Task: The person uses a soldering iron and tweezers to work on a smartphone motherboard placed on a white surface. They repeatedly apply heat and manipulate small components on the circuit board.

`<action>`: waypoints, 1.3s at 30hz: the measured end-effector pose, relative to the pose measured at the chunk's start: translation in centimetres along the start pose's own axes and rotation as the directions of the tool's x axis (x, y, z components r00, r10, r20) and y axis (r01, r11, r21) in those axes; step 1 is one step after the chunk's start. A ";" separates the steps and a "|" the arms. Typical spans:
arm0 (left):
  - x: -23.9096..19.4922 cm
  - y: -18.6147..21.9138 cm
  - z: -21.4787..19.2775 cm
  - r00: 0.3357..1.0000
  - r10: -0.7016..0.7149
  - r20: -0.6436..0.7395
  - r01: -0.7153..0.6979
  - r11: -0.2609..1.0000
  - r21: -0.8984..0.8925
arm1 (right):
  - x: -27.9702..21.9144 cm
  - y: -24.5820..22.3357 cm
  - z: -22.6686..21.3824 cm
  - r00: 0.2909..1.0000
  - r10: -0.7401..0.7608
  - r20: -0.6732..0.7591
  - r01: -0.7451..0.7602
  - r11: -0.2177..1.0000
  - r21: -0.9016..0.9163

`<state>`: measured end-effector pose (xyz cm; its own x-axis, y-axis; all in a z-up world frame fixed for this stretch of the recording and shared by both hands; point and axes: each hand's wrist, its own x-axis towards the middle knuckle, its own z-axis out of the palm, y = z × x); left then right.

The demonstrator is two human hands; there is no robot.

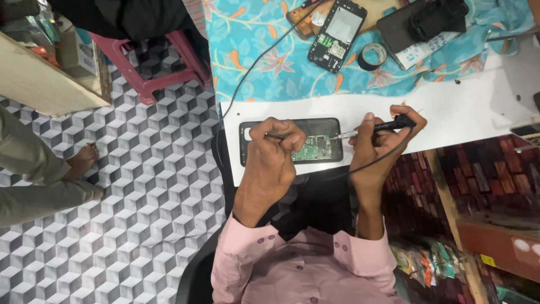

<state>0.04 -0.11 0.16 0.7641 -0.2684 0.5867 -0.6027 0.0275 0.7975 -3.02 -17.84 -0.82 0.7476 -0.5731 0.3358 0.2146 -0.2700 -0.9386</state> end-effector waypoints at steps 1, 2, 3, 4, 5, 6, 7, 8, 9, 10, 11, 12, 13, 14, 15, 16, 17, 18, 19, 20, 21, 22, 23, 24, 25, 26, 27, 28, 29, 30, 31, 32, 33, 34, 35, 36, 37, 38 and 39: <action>0.1 -0.1 0.0 1.000 0.011 0.000 -0.011 1.000 0.008 | 0.2 0.0 0.0 1.000 -0.012 -0.007 0.012 1.000 -0.002; 0.1 0.0 0.0 1.000 0.017 0.001 -0.017 1.000 0.016 | 0.2 0.0 -0.2 1.000 -0.019 -0.012 0.019 1.000 -0.006; 0.0 -0.1 0.0 1.000 0.022 0.002 -0.022 0.999 0.024 | 0.1 0.1 -0.2 1.000 -0.025 -0.018 0.025 1.000 -0.010; -0.1 -0.1 0.0 1.000 0.017 0.006 -0.017 1.000 0.015 | 0.0 0.3 -0.3 0.999 -0.033 -0.026 0.032 0.999 -0.028; -0.2 -0.1 -0.1 1.000 0.012 0.009 -0.012 1.000 0.005 | -0.1 0.5 -0.3 0.999 -0.040 -0.033 0.038 0.998 -0.046; -0.2 -0.2 -0.1 1.000 0.012 0.010 -0.012 1.000 -0.003 | 0.0 0.6 -0.3 0.998 -0.052 -0.039 0.050 0.997 -0.063; -0.2 -0.3 -0.1 1.000 0.029 0.008 -0.029 1.000 0.008 | 0.0 0.7 -0.4 0.998 -0.063 -0.026 0.061 0.996 -0.068; -0.1 -0.3 -0.1 0.999 0.048 0.006 -0.048 0.999 0.020 | 0.0 0.7 -0.4 0.997 -0.076 -0.014 0.075 0.995 -0.071; 0.0 -0.3 -0.1 0.998 0.068 0.005 -0.068 0.997 0.033 | 0.1 0.7 -0.3 0.996 -0.088 -0.002 0.088 0.993 -0.073; 0.0 -0.4 -0.1 0.998 0.056 0.005 -0.056 0.998 0.021 | 0.0 0.8 -0.3 0.996 -0.084 0.000 0.084 0.994 -0.066; -0.1 -0.4 -0.1 0.999 0.044 0.006 -0.044 0.999 0.009 | -0.1 0.8 -0.3 0.997 -0.080 0.002 0.080 0.995 -0.059; -0.1 -0.4 0.0 0.999 0.032 0.008 -0.032 0.999 -0.004 | -0.1 0.7 -0.3 0.997 -0.076 0.003 0.076 0.996 -0.053; -0.2 -0.4 0.0 1.000 0.031 0.005 -0.031 1.000 0.007 | -0.2 0.7 -0.3 0.996 -0.089 0.006 0.089 0.994 -0.067; -0.1 -0.5 0.0 0.999 0.035 0.002 -0.035 0.999 0.017 | -0.2 0.7 -0.2 0.994 -0.106 0.008 0.107 0.991 -0.079; 0.0 -0.5 0.0 0.999 0.038 0.000 -0.038 0.999 0.027 | -0.2 0.7 -0.1 0.992 -0.124 0.011 0.124 0.988 -0.091; -0.1 -0.5 0.0 0.999 0.040 -0.002 -0.039 0.999 0.033 | -0.3 0.6 -0.2 0.992 -0.124 0.017 0.125 0.987 -0.101; -0.3 -0.4 0.0 0.999 0.041 -0.003 -0.040 0.998 0.040 | -0.4 0.6 -0.2 0.992 -0.123 0.024 0.125 0.986 -0.110; -0.2 -0.4 0.0 0.999 0.046 -0.003 -0.046 0.998 0.045 | -0.3 0.6 -0.2 0.992 -0.127 0.028 0.129 0.985 -0.119; -0.1 -0.5 0.0 1.000 0.030 0.003 -0.030 0.998 0.046 | -0.3 0.6 -0.2 0.993 -0.114 0.030 0.117 0.987 -0.108; -0.1 -0.5 0.0 1.000 0.011 0.006 -0.011 0.999 0.048 | -0.2 0.6 -0.2 0.994 -0.101 0.036 0.104 0.990 -0.097; -0.1 -0.5 0.0 1.000 -0.008 0.009 0.007 0.999 0.050 | -0.2 0.6 -0.2 0.995 -0.087 0.042 0.090 0.992 -0.086; -0.2 -0.5 0.0 1.000 -0.009 0.008 0.008 0.999 0.041 | -0.3 0.6 -0.2 0.996 -0.080 0.048 0.083 0.994 -0.075; -0.3 -0.4 0.0 1.000 -0.009 0.006 0.009 0.999 0.032 | -0.3 0.6 -0.3 0.996 -0.072 0.053 0.075 0.995 -0.065; -0.3 -0.5 0.0 1.000 -0.007 0.005 0.007 1.000 0.022 | -0.3 0.6 -0.2 0.996 -0.067 0.057 0.071 0.996 -0.055; -0.2 -0.5 0.0 1.000 -0.001 0.005 0.001 1.000 0.025 | -0.2 0.6 -0.2 0.997 -0.053 0.063 0.056 0.997 -0.048; -0.2 -0.5 0.0 1.000 0.004 0.005 -0.005 1.000 0.029 | -0.2 0.6 -0.2 0.997 -0.038 0.068 0.041 0.998 -0.041; -0.2 -0.5 0.0 1.000 0.010 0.004 -0.010 0.999 0.032 | -0.2 0.6 -0.2 0.997 -0.023 0.073 0.026 0.999 -0.035; -0.2 -0.5 0.0 1.000 0.002 0.002 -0.002 1.000 0.027 | -0.2 0.5 -0.2 0.996 -0.009 0.084 0.012 0.999 -0.037; -0.2 -0.4 0.0 1.000 -0.006 0.001 0.006 1.000 0.022 | -0.2 0.4 -0.2 0.996 0.006 0.094 -0.002 0.999 -0.039; -0.2 -0.4 0.0 1.000 -0.012 0.000 0.012 1.000 0.016 | -0.2 0.3 -0.2 0.995 0.018 0.103 -0.014 0.999 -0.041; -0.1 -0.5 0.0 1.000 -0.009 -0.001 0.009 1.000 0.012 | -0.1 0.2 -0.1 0.994 0.015 0.109 -0.011 0.999 -0.040; -0.2 -0.5 0.0 1.000 -0.010 -0.001 0.010 1.000 0.007 | -0.1 0.1 -0.1 0.993 0.016 0.115 -0.011 0.999 -0.042; -0.2 -0.5 0.1 1.000 -0.011 0.000 0.011 1.000 0.002 | -0.1 0.0 -0.2 0.992 0.017 0.121 -0.012 0.999 -0.043; -0.3 -0.5 0.0 1.000 -0.003 0.001 0.003 1.000 0.005 | 0.0 0.0 -0.1 0.992 0.030 0.125 -0.024 0.999 -0.046; -0.2 -0.5 0.0 1.000 0.005 0.003 -0.005 1.000 0.008 | 0.1 -0.1 -0.1 0.991 0.042 0.128 -0.036 0.998 -0.050; -0.1 -0.6 0.0 1.000 0.017 0.004 -0.017 1.000 0.011 | 0.3 -0.2 -0.1 0.990 0.051 0.131 -0.044 0.998 -0.051; 0.0 -0.5 0.0 1.000 0.022 0.002 -0.022 1.000 0.020 | 0.4 -0.4 -0.1 0.990 0.047 0.136 -0.040 0.998 -0.053; -0.1 -0.5 0.0 1.000 0.022 -0.002 -0.022 0.999 0.031 | 0.4 -0.6 -0.1 0.988 0.047 0.145 -0.039 0.998 -0.055; -0.1 -0.4 0.0 1.000 0.023 -0.005 -0.022 0.999 0.042 | 0.3 -0.7 -0.1 0.987 0.046 0.154 -0.038 0.998 -0.058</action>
<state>0.20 -0.12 -0.22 0.7514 -0.2628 0.6052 -0.6287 -0.0066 0.7776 -2.97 -17.88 -0.04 0.8444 -0.4593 0.2758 0.1496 -0.2921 -0.9446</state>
